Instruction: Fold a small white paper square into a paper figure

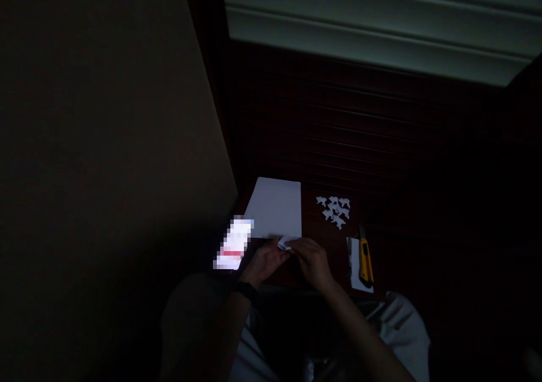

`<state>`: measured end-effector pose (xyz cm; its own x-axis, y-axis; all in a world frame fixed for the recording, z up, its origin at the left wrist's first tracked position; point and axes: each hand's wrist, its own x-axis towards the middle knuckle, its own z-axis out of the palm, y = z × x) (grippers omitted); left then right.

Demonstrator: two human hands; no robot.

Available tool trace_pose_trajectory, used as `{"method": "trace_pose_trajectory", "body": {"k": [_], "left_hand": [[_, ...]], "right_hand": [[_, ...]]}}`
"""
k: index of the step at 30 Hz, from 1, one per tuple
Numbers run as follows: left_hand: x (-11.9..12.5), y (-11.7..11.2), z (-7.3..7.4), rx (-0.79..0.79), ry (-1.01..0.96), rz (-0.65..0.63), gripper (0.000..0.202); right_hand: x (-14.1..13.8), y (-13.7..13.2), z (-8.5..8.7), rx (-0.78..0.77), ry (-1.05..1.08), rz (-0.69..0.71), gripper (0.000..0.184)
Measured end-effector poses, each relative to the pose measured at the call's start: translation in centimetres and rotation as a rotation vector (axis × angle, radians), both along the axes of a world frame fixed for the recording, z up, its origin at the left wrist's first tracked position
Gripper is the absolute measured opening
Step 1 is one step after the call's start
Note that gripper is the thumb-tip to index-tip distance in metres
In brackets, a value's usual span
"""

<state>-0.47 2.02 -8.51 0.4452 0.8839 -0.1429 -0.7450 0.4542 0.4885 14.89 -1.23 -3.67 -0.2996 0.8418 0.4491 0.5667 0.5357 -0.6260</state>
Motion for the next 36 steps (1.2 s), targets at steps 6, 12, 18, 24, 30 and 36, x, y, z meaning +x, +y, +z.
{"method": "trace_pose_trajectory", "body": {"k": [6,12,18,24,30,36], "left_hand": [[0.1,0.0,0.1,-0.008,-0.045,-0.042,0.017],[0.1,0.0,0.1,-0.032,-0.05,-0.03,0.019],[0.2,0.1,0.0,-0.036,-0.065,-0.002,0.018],[0.4,0.1,0.6,-0.019,-0.029,0.021,0.016],[0.6,0.1,0.7,0.018,-0.012,0.035,0.02],[0.6,0.1,0.7,0.023,-0.021,0.0,0.019]], "right_hand": [[0.2,0.4,0.0,0.001,-0.054,-0.017,0.036],[-0.1,0.0,-0.1,0.039,-0.056,-0.032,0.037],[-0.5,-0.3,-0.5,0.118,-0.137,-0.15,0.036],[-1.1,-0.6,-0.7,0.123,-0.207,-0.142,0.035],[-1.5,-0.5,-0.6,0.134,-0.23,-0.149,0.03],[-1.3,-0.3,-0.4,0.107,-0.206,-0.155,0.03]]}}
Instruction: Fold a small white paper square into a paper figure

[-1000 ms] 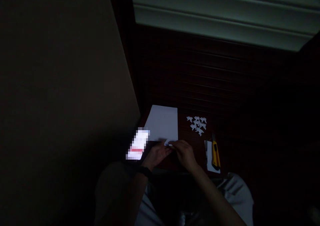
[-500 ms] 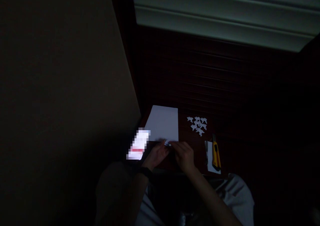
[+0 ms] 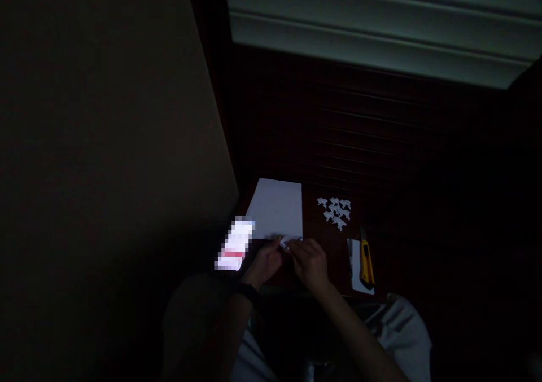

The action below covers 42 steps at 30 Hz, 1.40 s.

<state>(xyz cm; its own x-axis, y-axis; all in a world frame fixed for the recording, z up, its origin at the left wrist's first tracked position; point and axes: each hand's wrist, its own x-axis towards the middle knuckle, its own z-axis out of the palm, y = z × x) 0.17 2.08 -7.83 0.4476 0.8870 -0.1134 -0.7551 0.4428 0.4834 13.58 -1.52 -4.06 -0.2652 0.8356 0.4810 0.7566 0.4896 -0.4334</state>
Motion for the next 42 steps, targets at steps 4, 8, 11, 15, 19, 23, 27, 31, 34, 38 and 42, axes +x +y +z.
{"method": "trace_pose_trajectory", "body": {"k": [4,8,11,15,19,23,27,31,34,38,42], "left_hand": [[0.2,-0.1,0.1,-0.024,0.066,-0.002,0.023],[0.5,-0.6,0.4,-0.003,0.202,0.029,0.027],[0.4,-1.4,0.6,0.012,0.301,0.081,0.029],[0.0,-2.5,0.4,0.013,0.44,0.07,0.03],[-0.2,-2.9,-0.1,-0.02,0.572,0.029,0.032],[0.3,-3.0,-0.5,-0.033,0.588,0.099,0.03],[0.8,-3.3,-0.6,0.019,0.607,0.17,0.027],[1.3,-3.7,-0.8,0.088,0.692,0.237,0.026],[1.7,-4.1,-1.1,0.096,0.725,0.255,0.026],[2.1,-4.4,-1.2,0.092,0.722,0.27,0.027],[2.2,-4.8,-0.9,0.082,0.685,0.258,0.028]], "right_hand": [[0.5,0.0,-0.1,-0.005,0.014,-0.01,0.029],[1.7,0.0,-1.1,-0.012,-0.002,-0.02,0.03],[2.6,-0.1,-2.1,-0.011,-0.042,-0.013,0.03],[3.1,-0.6,-3.0,-0.005,-0.1,0.02,0.034],[3.1,-1.1,-3.4,-0.011,-0.119,0.055,0.039],[3.1,-1.5,-3.3,-0.018,-0.1,0.073,0.04],[3.1,-2.1,-2.5,-0.066,0.052,0.087,0.038],[3.2,-1.7,-1.8,-0.155,0.384,-0.067,0.035],[3.5,-0.7,-2.3,-0.275,0.609,-0.233,0.031],[3.9,0.4,-3.7,-0.495,0.767,-0.285,0.031],[3.7,0.5,-4.3,-0.481,0.781,-0.348,0.03]]}}
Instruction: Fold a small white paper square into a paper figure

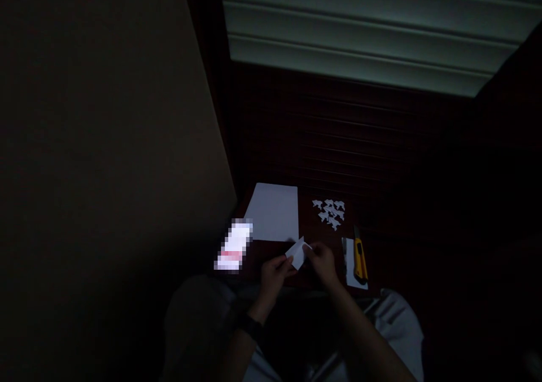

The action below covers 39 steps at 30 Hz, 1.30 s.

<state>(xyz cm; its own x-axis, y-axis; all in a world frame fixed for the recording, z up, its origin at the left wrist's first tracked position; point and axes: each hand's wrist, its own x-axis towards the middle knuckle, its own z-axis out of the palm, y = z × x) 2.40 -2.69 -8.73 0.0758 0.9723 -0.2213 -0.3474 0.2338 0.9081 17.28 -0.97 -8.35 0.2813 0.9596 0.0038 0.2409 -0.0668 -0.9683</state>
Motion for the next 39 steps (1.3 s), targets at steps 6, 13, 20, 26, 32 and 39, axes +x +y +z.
{"method": "trace_pose_trajectory", "body": {"k": [6,13,20,26,32,39], "left_hand": [[0.4,-0.3,0.3,-0.033,-0.069,0.003,0.03],[0.7,-0.3,0.3,-0.053,-0.06,-0.011,0.03],[1.3,-0.5,-0.2,-0.061,-0.064,0.087,0.03],[1.3,-0.3,-0.9,-0.065,-0.08,0.102,0.03],[1.2,-0.3,-0.8,-0.068,-0.09,0.105,0.031],[0.9,-0.4,-0.3,-0.107,-0.096,0.041,0.03]], "right_hand": [[-0.4,0.0,0.4,0.059,-0.206,-0.093,0.028],[-0.7,-0.2,0.7,0.101,-0.308,-0.095,0.024],[-1.2,-0.4,0.5,0.2,-0.135,-0.07,0.031],[-0.9,-0.4,-0.5,0.051,0.041,0.027,0.034],[-0.8,-0.3,-0.9,0.0,0.127,0.006,0.035],[-0.8,-0.3,-0.2,0.026,0.199,0.014,0.038]]}}
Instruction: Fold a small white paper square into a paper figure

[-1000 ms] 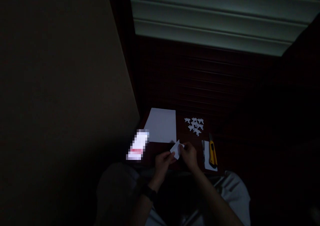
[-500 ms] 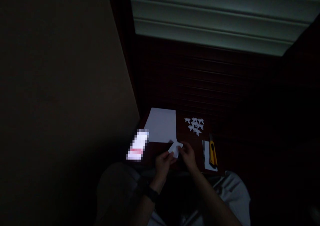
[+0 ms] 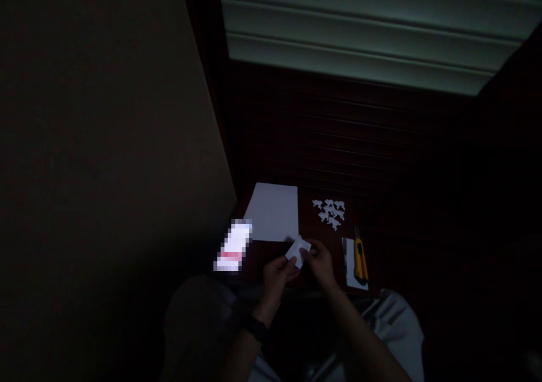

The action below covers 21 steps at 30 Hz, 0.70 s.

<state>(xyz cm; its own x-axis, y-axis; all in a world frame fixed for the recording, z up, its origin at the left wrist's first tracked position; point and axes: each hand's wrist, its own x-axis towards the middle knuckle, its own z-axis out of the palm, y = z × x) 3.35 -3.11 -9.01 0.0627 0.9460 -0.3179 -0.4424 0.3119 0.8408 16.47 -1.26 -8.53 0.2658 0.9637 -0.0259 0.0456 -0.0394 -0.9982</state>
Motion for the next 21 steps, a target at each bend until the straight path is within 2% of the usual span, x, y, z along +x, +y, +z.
{"method": "trace_pose_trajectory", "body": {"k": [6,11,16,21], "left_hand": [[-0.04,0.0,0.12,0.023,0.025,0.024,0.028],[-0.24,0.1,-0.15,0.016,0.048,0.035,0.028],[-0.51,-0.08,-0.08,0.044,0.05,0.02,0.029],[-0.42,-0.14,0.16,0.075,0.084,0.001,0.03]], "right_hand": [[-0.04,0.17,0.18,0.001,0.045,0.008,0.038],[-0.03,0.47,-0.1,-0.051,0.139,-0.01,0.031],[0.46,0.51,-0.16,-0.076,0.142,0.046,0.029],[0.79,0.58,0.15,-0.083,0.127,0.031,0.029]]}}
